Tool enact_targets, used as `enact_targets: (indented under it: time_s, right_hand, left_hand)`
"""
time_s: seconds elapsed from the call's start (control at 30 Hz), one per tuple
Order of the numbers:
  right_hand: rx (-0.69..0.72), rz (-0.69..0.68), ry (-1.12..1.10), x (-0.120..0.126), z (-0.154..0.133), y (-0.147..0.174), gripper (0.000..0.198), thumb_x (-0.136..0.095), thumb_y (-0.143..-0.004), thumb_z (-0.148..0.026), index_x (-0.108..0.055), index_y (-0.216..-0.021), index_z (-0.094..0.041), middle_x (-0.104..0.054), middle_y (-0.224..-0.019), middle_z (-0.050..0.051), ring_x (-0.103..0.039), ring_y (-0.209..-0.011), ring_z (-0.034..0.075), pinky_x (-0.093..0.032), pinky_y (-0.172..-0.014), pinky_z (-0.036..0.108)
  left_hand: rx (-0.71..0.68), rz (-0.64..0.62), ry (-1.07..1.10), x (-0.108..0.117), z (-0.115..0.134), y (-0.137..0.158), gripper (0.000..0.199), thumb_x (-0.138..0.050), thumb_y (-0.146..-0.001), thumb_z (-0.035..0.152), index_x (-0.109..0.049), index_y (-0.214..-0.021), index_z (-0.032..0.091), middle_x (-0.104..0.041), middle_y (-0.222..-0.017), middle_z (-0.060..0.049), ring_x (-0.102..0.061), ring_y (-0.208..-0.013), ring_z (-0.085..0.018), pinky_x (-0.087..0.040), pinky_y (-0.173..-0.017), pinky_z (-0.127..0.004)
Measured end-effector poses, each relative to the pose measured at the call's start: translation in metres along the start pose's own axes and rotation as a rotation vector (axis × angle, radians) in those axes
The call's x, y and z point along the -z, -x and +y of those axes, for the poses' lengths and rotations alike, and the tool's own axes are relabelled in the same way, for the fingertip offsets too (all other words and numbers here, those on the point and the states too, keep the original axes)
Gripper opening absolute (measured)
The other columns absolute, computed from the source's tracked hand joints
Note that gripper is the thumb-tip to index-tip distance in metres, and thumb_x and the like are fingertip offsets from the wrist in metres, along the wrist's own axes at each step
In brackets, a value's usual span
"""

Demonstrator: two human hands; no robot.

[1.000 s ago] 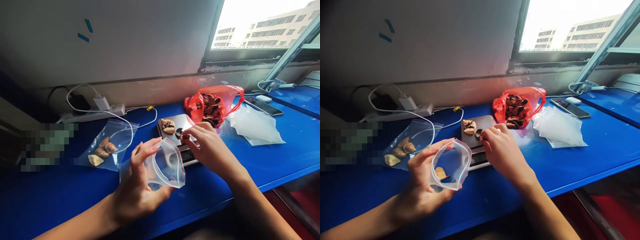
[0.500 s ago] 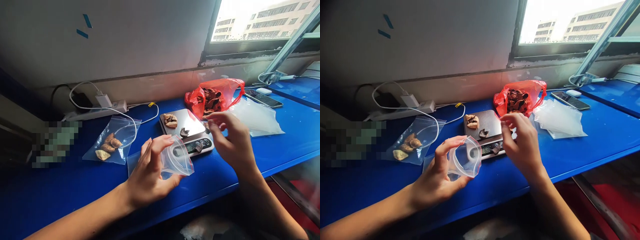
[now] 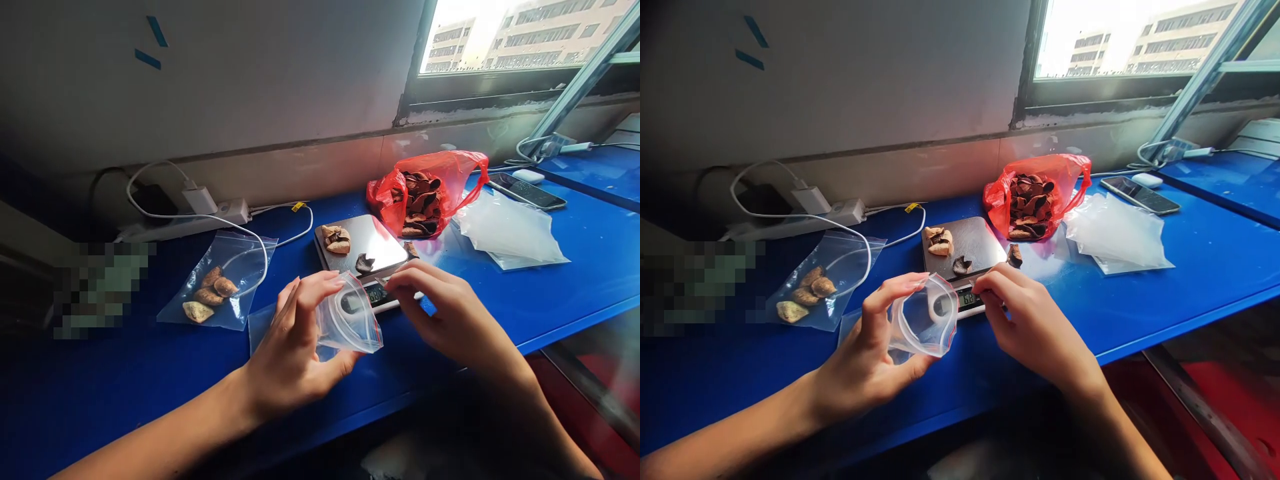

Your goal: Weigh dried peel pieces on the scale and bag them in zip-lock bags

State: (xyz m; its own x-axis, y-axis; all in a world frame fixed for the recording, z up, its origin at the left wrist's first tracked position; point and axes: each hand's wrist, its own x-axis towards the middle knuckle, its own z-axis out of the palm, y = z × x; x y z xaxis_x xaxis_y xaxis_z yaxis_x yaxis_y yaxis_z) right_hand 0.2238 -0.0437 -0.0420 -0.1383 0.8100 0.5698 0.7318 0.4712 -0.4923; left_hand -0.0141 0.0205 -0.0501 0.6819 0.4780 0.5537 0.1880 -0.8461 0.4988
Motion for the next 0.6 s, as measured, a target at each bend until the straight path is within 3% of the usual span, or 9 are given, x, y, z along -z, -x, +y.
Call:
enact_targets:
  time_s: [0.07, 0.17, 0.23, 0.4, 0.53, 0.6]
  right_hand:
    - [0.059, 0.082, -0.097, 0.002, -0.008, -0.001, 0.016, -0.058, -0.093, -0.008, -0.063, -0.1, -0.022, -0.07, -0.091, 0.003, -0.068, -0.08, 0.015, -0.056, -0.07, 0.026]
    - [0.128, 0.052, -0.184, 0.0, -0.02, -0.003, 0.024, -0.057, -0.093, -0.005, -0.066, -0.106, -0.023, -0.074, -0.099, 0.003, -0.072, -0.088, 0.014, -0.058, -0.077, 0.024]
    - [0.149, 0.017, -0.155, -0.004, -0.023, -0.005, 0.028, -0.054, -0.094, -0.004, -0.067, -0.109, -0.023, -0.072, -0.108, 0.006, -0.072, -0.098, 0.014, -0.059, -0.083, 0.024]
    - [0.082, 0.144, 0.063, -0.013, -0.014, -0.005, 0.028, -0.054, -0.095, -0.008, -0.064, -0.117, -0.022, -0.067, -0.125, 0.012, -0.064, -0.119, 0.023, -0.057, -0.098, 0.041]
    - [0.053, -0.039, 0.222, -0.019, -0.004, -0.003, 0.044, -0.048, -0.092, -0.001, -0.063, -0.128, -0.023, -0.059, -0.145, 0.01, -0.044, -0.145, 0.028, -0.046, -0.112, 0.056]
    - [0.034, -0.082, 0.222, -0.021, -0.002, -0.005, 0.043, -0.047, -0.092, 0.0, -0.066, -0.123, -0.024, -0.065, -0.139, 0.009, -0.053, -0.136, 0.028, -0.05, -0.107, 0.053]
  left_hand:
    - [-0.016, -0.008, -0.007, 0.001, 0.0, 0.0, 0.083, -0.075, -0.081, 0.019, -0.026, -0.147, 0.032, -0.053, -0.14, -0.016, -0.052, -0.135, -0.037, -0.045, -0.107, -0.063]
    - [-0.05, -0.009, -0.008, 0.001, 0.001, -0.001, 0.081, -0.074, -0.083, 0.02, -0.026, -0.147, 0.03, -0.054, -0.139, -0.017, -0.053, -0.134, -0.037, -0.045, -0.107, -0.062]
    - [-0.072, -0.011, -0.003, 0.0, 0.001, -0.002, 0.077, -0.072, -0.086, 0.022, -0.026, -0.147, 0.029, -0.055, -0.138, -0.017, -0.053, -0.134, -0.037, -0.045, -0.107, -0.063]
    - [-0.065, 0.001, 0.044, -0.001, 0.001, -0.002, 0.075, -0.072, -0.084, 0.02, -0.03, -0.145, 0.029, -0.055, -0.137, -0.016, -0.054, -0.132, -0.036, -0.046, -0.107, -0.061]
    - [-0.068, 0.027, 0.067, 0.0, 0.001, -0.001, 0.075, -0.071, -0.082, 0.016, -0.032, -0.144, 0.031, -0.056, -0.135, -0.014, -0.055, -0.131, -0.035, -0.049, -0.106, -0.059]
    - [-0.078, 0.033, 0.066, 0.001, 0.001, -0.001, 0.076, -0.072, -0.081, 0.016, -0.033, -0.144, 0.031, -0.057, -0.135, -0.013, -0.057, -0.13, -0.035, -0.05, -0.105, -0.058]
